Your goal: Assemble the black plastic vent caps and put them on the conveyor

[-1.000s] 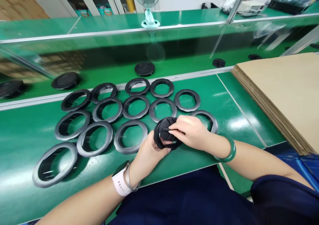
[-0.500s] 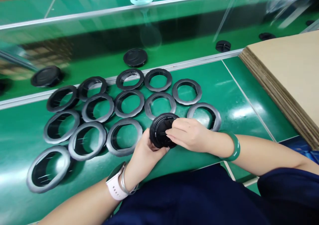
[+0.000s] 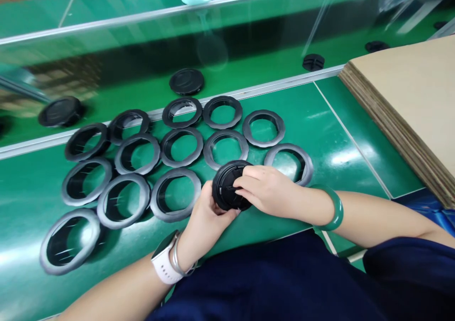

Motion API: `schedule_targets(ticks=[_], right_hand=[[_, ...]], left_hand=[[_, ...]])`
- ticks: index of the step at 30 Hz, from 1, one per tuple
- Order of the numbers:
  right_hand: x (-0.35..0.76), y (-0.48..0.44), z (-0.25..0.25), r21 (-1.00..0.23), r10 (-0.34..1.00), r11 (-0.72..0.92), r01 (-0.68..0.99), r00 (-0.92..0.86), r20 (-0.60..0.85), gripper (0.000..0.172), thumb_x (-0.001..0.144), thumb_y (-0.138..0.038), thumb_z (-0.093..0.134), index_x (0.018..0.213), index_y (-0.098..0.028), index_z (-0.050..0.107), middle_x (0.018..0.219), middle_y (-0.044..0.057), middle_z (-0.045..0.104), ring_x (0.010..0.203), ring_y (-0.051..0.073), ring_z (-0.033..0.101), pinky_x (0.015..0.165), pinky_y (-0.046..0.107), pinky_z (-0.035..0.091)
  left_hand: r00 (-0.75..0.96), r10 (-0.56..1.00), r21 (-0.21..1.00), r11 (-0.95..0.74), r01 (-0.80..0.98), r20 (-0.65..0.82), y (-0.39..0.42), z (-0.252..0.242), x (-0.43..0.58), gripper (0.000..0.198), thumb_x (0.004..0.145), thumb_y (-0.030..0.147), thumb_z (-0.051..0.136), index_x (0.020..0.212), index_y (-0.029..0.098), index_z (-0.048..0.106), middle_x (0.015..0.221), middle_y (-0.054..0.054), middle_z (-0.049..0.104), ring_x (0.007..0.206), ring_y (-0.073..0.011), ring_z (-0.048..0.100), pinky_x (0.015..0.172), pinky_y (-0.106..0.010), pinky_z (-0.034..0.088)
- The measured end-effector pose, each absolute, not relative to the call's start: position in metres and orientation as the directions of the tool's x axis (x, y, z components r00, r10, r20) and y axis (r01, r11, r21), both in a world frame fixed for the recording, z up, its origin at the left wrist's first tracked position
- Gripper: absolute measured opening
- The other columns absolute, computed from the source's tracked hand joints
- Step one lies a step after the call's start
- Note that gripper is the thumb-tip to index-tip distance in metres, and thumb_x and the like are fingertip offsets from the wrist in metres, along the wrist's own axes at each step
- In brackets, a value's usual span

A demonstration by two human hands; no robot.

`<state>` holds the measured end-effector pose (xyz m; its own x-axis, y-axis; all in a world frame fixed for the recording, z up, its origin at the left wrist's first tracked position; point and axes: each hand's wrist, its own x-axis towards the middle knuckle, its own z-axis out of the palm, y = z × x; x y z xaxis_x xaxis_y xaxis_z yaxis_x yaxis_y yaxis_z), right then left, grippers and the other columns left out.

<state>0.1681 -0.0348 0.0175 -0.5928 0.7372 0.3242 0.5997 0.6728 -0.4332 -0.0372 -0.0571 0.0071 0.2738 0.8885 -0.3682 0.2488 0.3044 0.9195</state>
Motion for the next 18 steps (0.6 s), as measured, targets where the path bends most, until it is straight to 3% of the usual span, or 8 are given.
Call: schedule_targets(ticks=[6,13,15,18], right_hand=[[0.168,-0.041,0.017,-0.357,0.717,0.697,0.622,-0.607,0.344,0.032,0.098,-0.012,0.045,0.128,-0.006,0.053,0.095,0.012,0.060,0.084,0.023,0.056,0.073,0.036,0.052],[0.157,-0.050,0.016,-0.206,0.706,0.702,0.682,-0.628,0.328,0.042,0.094,-0.006,0.033,0.128,0.007,0.053,0.098,0.020,0.058,0.090,0.030,0.055,0.073,0.044,0.054],[0.155,-0.049,0.018,-0.222,0.700,0.708,0.670,-0.627,0.341,0.040,0.094,-0.006,0.034,0.125,0.007,0.055,0.096,0.020,0.058,0.088,0.030,0.054,0.074,0.046,0.053],[0.158,-0.044,0.023,-0.340,0.684,0.724,0.600,-0.560,0.468,0.031,0.098,-0.011,0.038,0.118,-0.005,0.062,0.095,0.015,0.059,0.090,0.027,0.054,0.080,0.045,0.052]], left_hand=[[0.268,0.897,0.923,0.285,0.258,-0.352,-0.058,0.009,-0.035,0.050,0.072,0.019,0.078,0.111,0.023,0.048,0.101,0.000,0.063,0.090,-0.0204,0.069,0.074,-0.032,0.059],[0.257,0.905,0.913,0.251,0.323,-0.340,-0.059,0.006,-0.037,0.052,0.072,0.021,0.079,0.113,0.024,0.047,0.096,0.001,0.062,0.083,-0.0189,0.067,0.066,-0.028,0.057],[0.259,0.904,0.916,0.254,0.309,-0.339,-0.059,0.005,-0.037,0.052,0.071,0.020,0.080,0.112,0.024,0.047,0.096,0.001,0.062,0.083,-0.0186,0.067,0.066,-0.028,0.057],[0.256,0.909,0.940,0.289,0.182,-0.329,-0.060,0.006,-0.035,0.051,0.070,0.019,0.081,0.107,0.024,0.047,0.097,0.002,0.062,0.087,-0.0180,0.068,0.073,-0.029,0.059]])
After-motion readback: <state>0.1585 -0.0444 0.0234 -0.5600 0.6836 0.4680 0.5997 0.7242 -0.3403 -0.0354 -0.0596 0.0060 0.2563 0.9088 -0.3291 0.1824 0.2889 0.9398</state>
